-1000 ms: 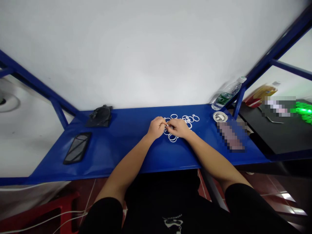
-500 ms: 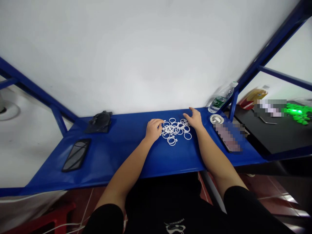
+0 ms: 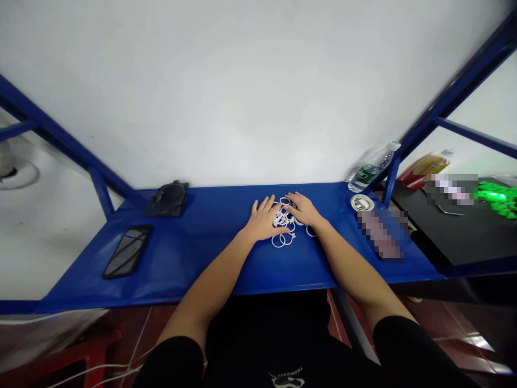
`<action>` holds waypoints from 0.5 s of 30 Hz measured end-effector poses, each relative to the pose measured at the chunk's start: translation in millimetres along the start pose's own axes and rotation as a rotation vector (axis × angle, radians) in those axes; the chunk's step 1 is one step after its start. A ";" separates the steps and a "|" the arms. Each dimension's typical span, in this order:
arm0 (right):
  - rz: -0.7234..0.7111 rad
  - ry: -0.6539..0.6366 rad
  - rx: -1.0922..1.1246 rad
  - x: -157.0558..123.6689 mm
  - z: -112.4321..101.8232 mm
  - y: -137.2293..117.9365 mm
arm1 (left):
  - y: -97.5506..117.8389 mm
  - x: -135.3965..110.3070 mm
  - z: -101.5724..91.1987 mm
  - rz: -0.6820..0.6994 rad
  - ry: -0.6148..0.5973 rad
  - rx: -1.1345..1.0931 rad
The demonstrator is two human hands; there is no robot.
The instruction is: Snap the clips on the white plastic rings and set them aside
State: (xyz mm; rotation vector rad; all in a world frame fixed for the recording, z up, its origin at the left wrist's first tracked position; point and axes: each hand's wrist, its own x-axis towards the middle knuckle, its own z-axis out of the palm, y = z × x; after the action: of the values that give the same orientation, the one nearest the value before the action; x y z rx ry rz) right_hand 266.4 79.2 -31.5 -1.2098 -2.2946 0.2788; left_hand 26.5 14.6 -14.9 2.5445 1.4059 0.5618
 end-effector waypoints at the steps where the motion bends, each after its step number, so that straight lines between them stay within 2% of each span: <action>1: -0.041 -0.017 0.011 -0.2 1.3 -4.3 | -3.1 -0.2 0.9 0.005 -0.027 -0.004; 3: -0.094 -0.048 0.015 -0.7 3.7 -11.8 | -9.4 -1.2 1.2 0.017 -0.070 -0.016; 7: -0.083 -0.073 -0.018 -1.9 7.4 -24.0 | -16.2 -3.4 -4.1 0.026 -0.073 -0.029; 10: -0.081 -0.073 -0.021 -2.4 8.3 -34.3 | -17.9 -3.5 -9.9 0.024 -0.018 -0.055; 15: -0.161 -0.086 0.043 -1.5 7.6 -51.6 | -23.5 -2.4 -14.0 -0.021 0.069 -0.093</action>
State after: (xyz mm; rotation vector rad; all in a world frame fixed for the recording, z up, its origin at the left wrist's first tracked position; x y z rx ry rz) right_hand 226.7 48.6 -17.2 -1.0030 -2.4308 0.3241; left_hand 1.3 24.9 -10.6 2.4578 1.3923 0.7002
